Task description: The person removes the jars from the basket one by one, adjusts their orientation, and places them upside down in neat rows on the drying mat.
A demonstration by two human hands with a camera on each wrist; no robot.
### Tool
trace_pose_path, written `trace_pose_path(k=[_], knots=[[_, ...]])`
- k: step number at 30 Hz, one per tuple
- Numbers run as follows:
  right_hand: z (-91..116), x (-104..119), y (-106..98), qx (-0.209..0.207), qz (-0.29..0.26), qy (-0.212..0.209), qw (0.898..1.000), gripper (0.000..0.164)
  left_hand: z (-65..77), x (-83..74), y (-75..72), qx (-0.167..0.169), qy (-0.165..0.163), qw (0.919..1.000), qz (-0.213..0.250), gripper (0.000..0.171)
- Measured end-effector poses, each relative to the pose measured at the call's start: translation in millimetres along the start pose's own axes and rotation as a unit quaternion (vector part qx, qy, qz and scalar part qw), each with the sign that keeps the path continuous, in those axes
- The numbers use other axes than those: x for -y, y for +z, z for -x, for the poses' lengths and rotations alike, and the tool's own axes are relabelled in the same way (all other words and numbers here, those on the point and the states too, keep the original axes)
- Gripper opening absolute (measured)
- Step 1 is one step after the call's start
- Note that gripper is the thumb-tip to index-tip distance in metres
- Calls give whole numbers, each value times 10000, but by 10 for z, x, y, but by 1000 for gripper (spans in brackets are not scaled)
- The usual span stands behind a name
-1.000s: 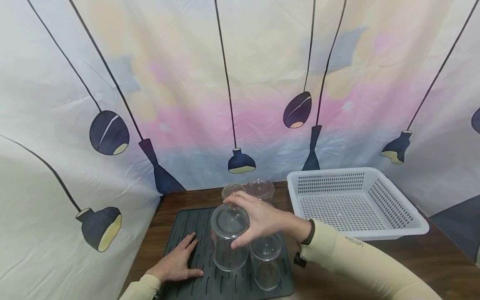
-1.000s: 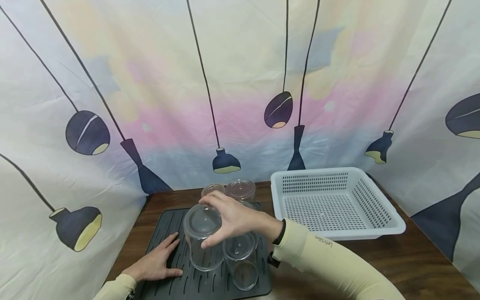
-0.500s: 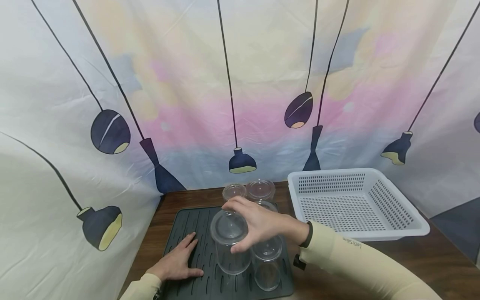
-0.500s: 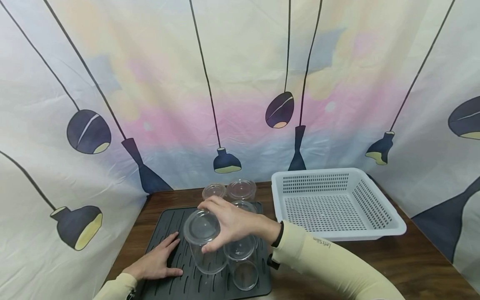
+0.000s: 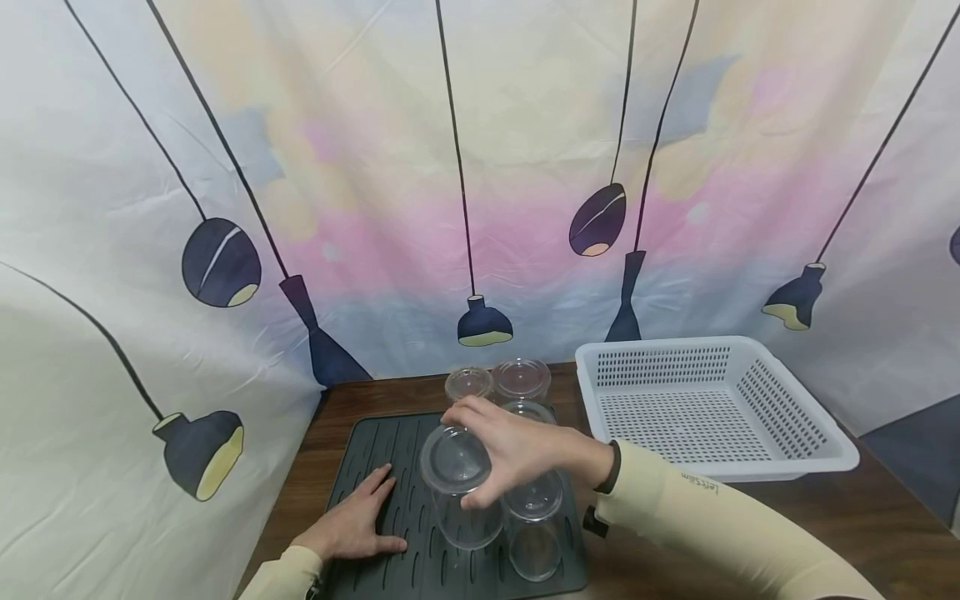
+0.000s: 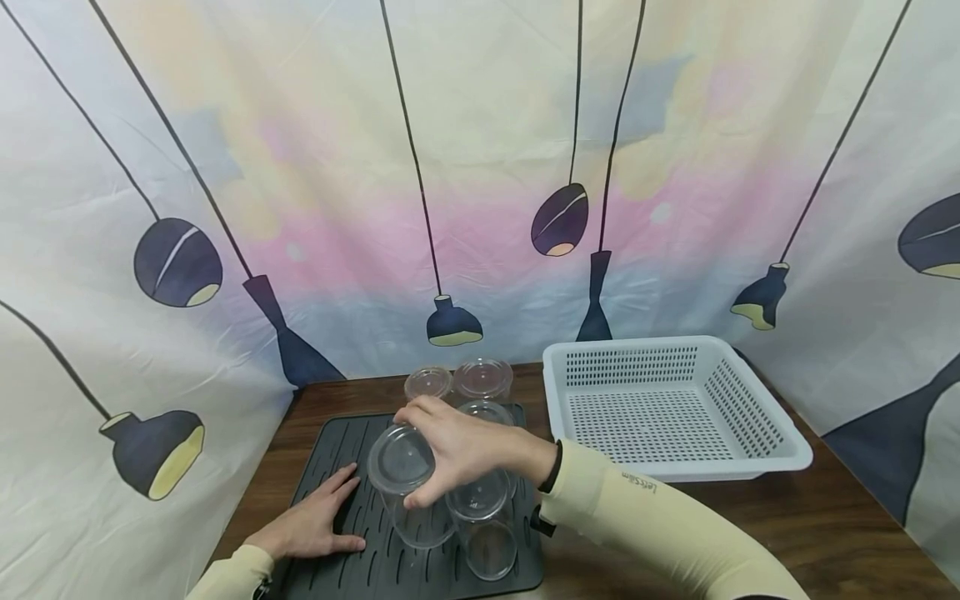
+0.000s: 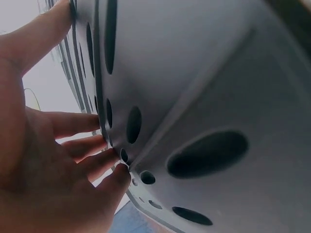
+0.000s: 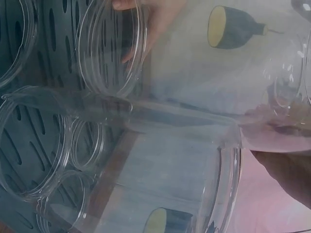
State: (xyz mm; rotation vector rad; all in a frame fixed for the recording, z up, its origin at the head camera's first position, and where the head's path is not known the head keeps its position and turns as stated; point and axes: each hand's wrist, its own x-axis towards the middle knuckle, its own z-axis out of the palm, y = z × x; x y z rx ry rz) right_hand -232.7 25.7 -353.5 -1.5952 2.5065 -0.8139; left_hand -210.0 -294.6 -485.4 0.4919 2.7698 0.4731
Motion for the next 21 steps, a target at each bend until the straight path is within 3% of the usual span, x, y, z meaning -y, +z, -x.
trace_pose_path(k=[8,21], knots=[[-33,28,-32,123,241,89,9996,94,2,5,13,-42,14,10000,-22,105],[-82,38,-29,512,401,632,9959,96,7,3,15,-43,-3,10000,-52,106]])
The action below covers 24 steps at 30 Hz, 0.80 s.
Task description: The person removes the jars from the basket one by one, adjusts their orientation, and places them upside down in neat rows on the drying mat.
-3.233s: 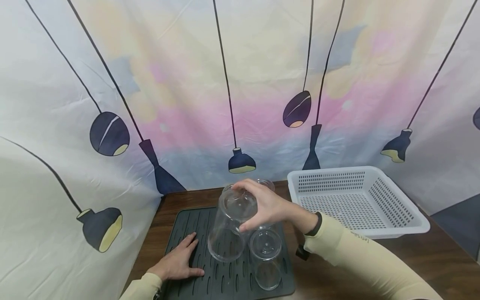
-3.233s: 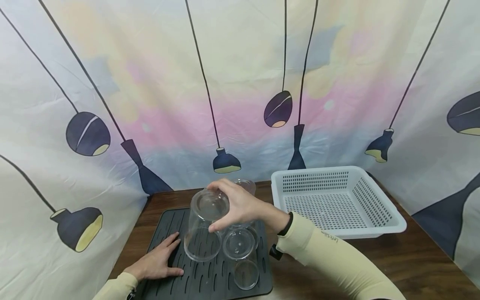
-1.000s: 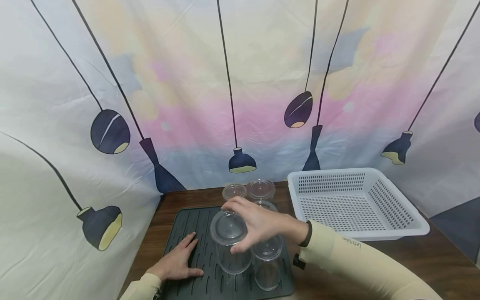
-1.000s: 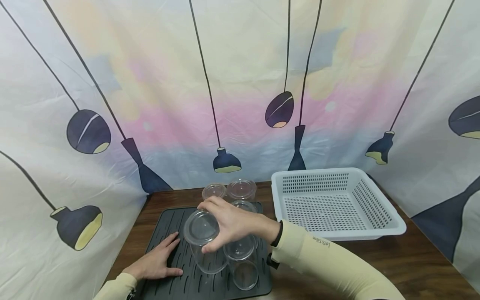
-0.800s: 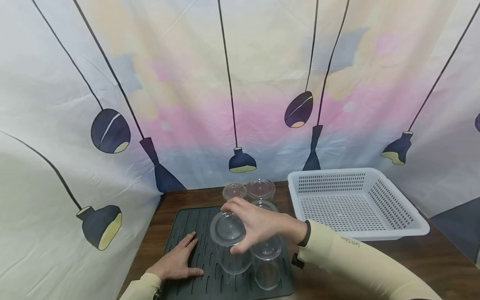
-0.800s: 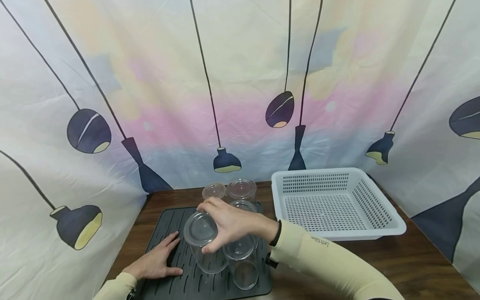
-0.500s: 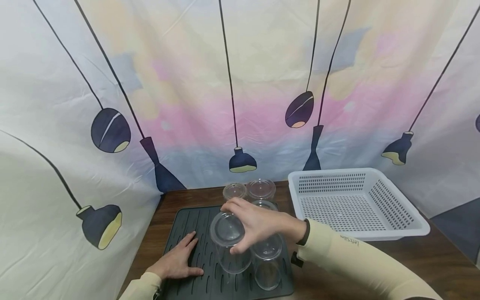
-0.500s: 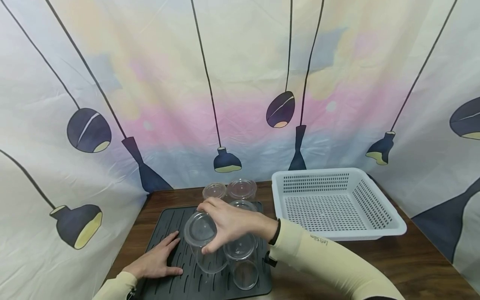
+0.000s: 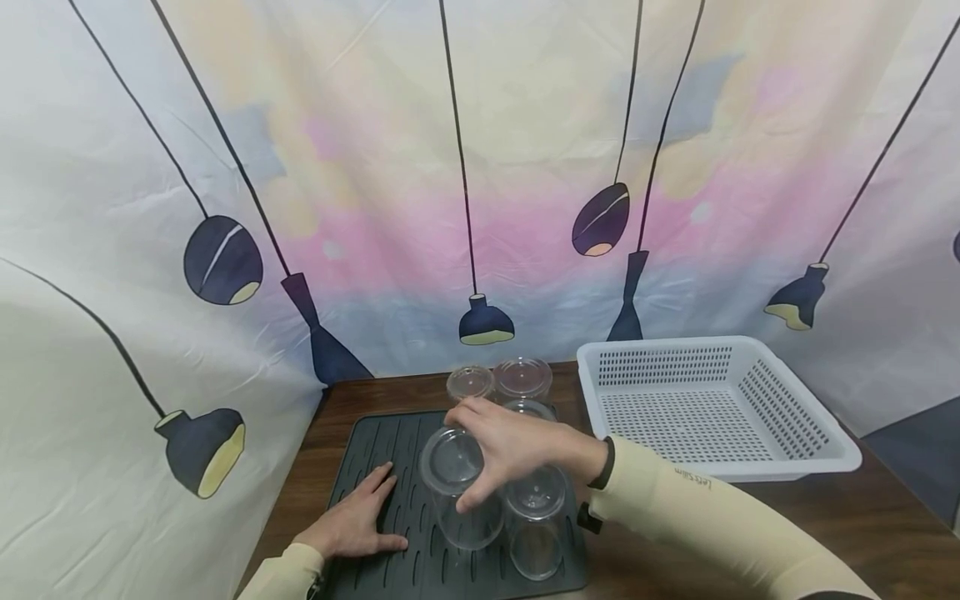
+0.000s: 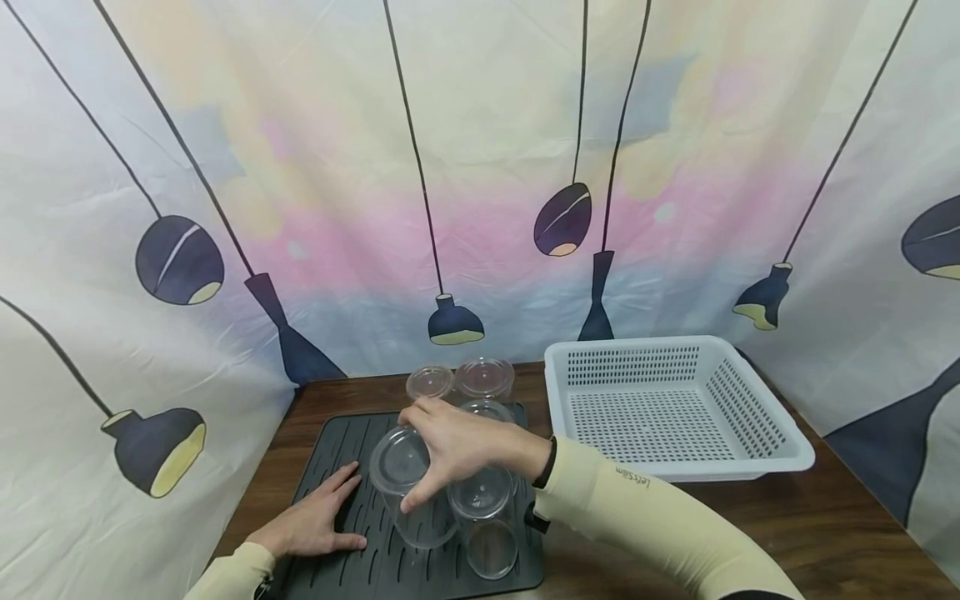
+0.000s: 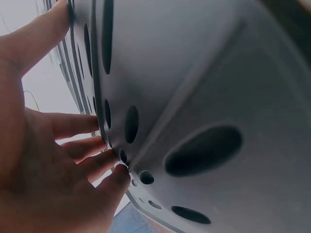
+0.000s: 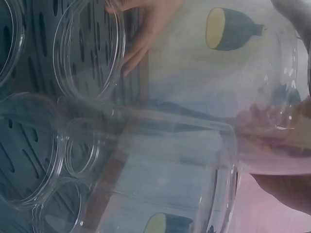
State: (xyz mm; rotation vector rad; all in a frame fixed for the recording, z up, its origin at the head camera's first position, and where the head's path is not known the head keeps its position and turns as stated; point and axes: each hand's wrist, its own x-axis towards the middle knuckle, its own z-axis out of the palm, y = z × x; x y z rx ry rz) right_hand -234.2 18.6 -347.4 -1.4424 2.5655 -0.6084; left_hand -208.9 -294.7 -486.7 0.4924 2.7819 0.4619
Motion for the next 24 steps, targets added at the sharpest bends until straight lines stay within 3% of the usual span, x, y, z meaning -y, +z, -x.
trace_pose_path(k=[24], knots=[[-57,63,34,269,369,421,9981,100,8,-5,-5,13,15,10000,89,105]])
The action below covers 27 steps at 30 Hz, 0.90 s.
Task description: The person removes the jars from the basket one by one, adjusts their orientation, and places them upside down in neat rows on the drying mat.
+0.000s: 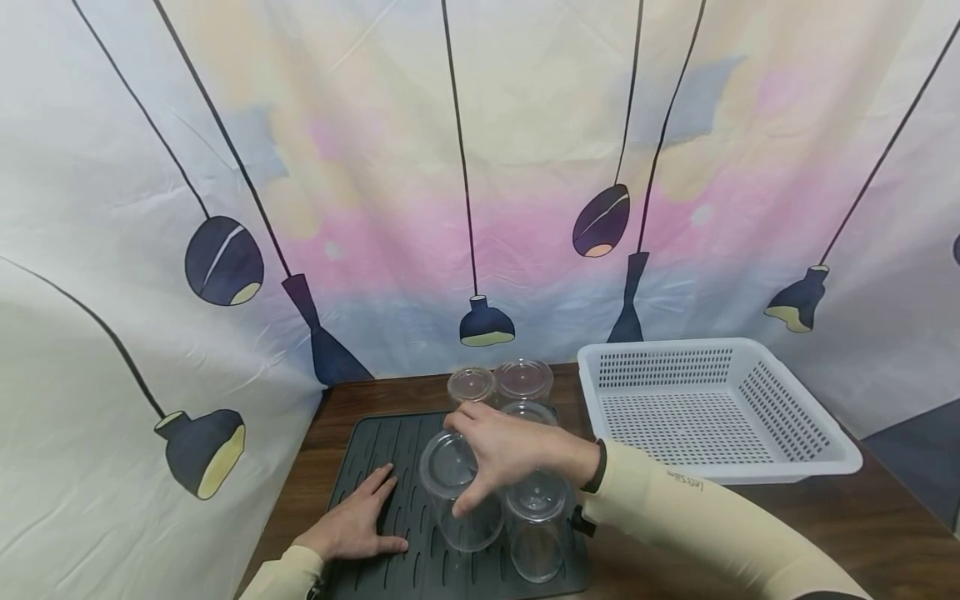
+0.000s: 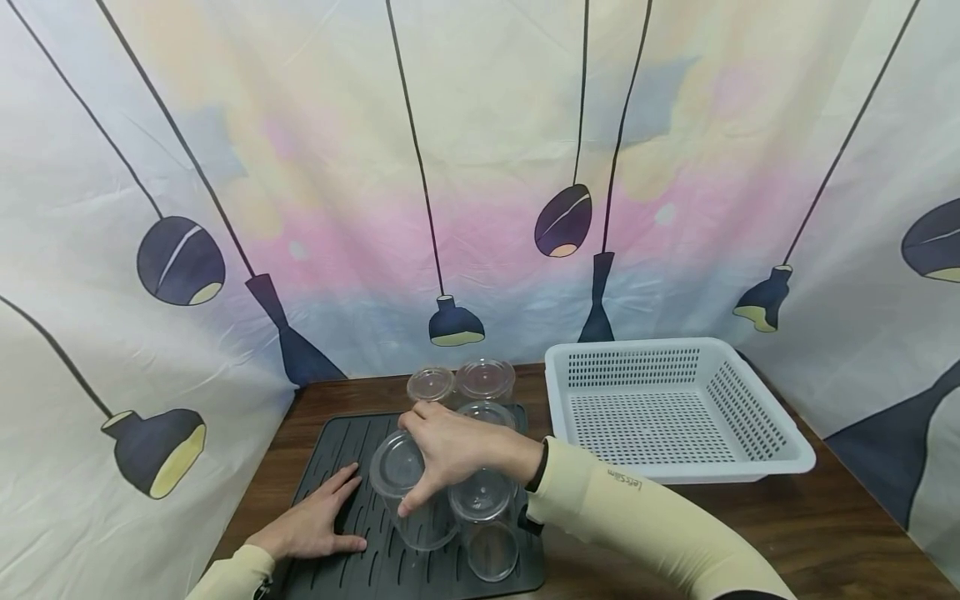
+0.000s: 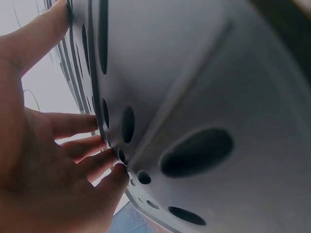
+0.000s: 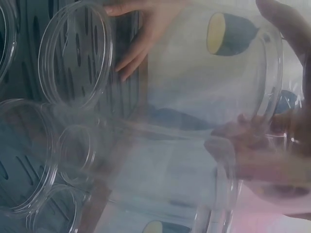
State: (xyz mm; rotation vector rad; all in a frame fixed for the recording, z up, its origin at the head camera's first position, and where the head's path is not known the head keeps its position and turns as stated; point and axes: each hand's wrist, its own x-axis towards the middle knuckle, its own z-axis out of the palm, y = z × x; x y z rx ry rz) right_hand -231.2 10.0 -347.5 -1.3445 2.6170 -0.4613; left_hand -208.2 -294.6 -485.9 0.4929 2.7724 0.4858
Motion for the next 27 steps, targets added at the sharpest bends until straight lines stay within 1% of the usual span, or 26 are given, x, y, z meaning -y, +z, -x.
trace_pose_path(k=[11,19,27], knots=[[-36,34,5,167,222,-33,9996,99,-9,-5,-3,9,-82,10000,-52,106],[-78,57,17,223,451,-37,9987,100,13,-18,-19,-4,-46,10000,-48,106],[-83,70,12,343,523,58,9980,99,4,-15,1,-23,-38,10000,-44,106]])
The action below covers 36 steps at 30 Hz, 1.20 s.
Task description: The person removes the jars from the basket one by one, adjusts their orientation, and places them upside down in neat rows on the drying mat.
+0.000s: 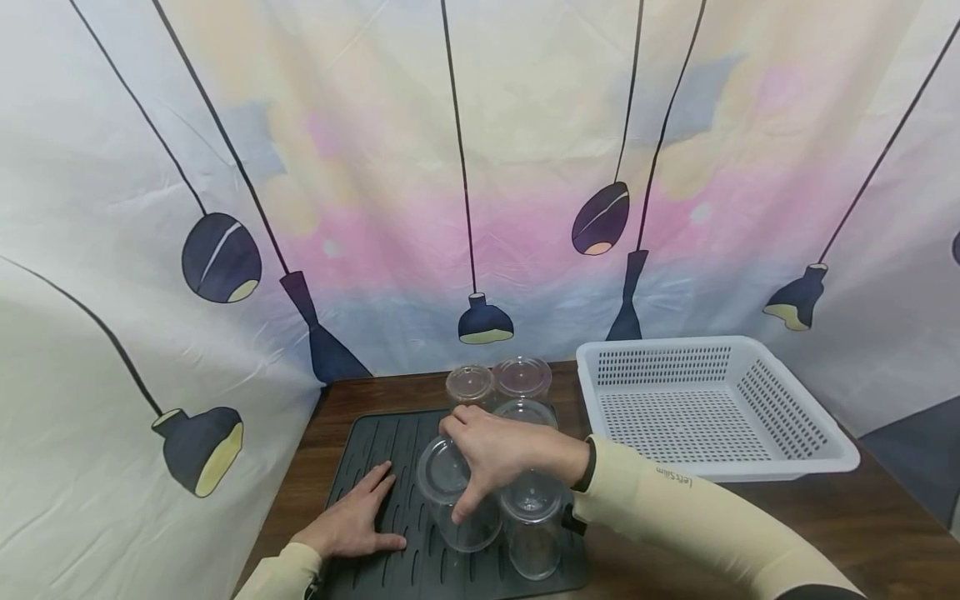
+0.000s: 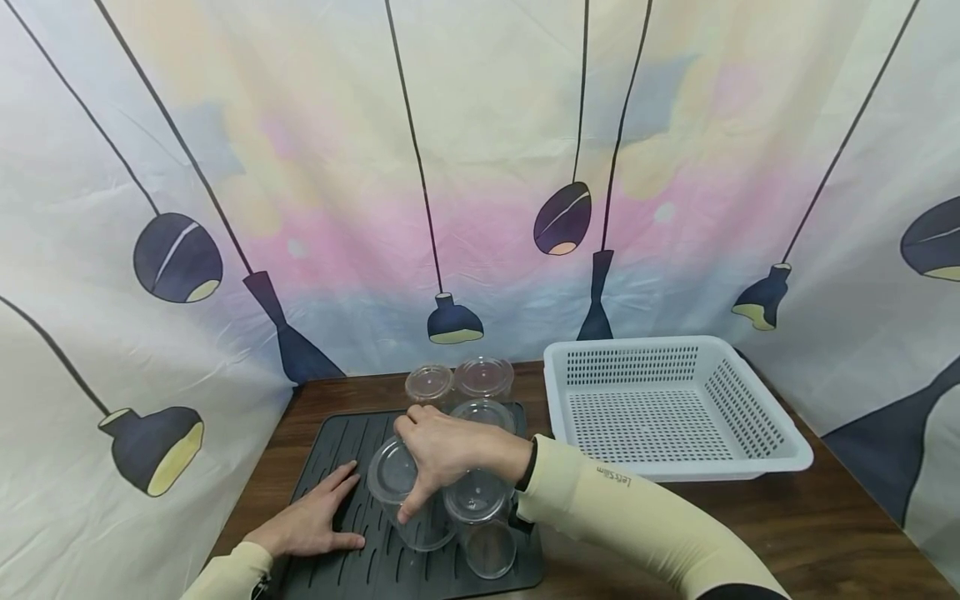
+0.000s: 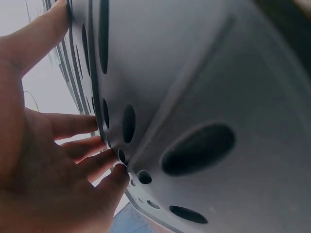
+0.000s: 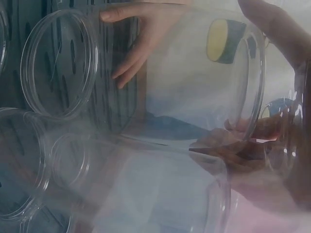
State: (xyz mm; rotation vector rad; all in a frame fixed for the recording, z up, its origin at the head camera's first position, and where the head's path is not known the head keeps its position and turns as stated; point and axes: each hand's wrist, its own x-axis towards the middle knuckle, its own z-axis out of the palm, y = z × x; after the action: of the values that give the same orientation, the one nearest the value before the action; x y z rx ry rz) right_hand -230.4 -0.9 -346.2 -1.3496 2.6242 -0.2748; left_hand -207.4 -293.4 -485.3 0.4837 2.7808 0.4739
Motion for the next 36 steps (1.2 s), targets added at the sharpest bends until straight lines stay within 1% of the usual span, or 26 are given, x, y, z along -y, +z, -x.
trace_pose_path(k=[13,22,32,36], knots=[[-17,-1,-2,113,-50,100,9999,100,-10,21,-2,51,26,10000,10,107],[-31,6,1,118,78,115,9998,102,-14,26,-1,40,-6,10000,4,107],[-62,3,-4,271,324,103,9991,106,-25,23,8,5,-39,10000,-3,106],[-65,23,12,315,293,117,9990,105,-11,32,17,59,-41,10000,28,106]])
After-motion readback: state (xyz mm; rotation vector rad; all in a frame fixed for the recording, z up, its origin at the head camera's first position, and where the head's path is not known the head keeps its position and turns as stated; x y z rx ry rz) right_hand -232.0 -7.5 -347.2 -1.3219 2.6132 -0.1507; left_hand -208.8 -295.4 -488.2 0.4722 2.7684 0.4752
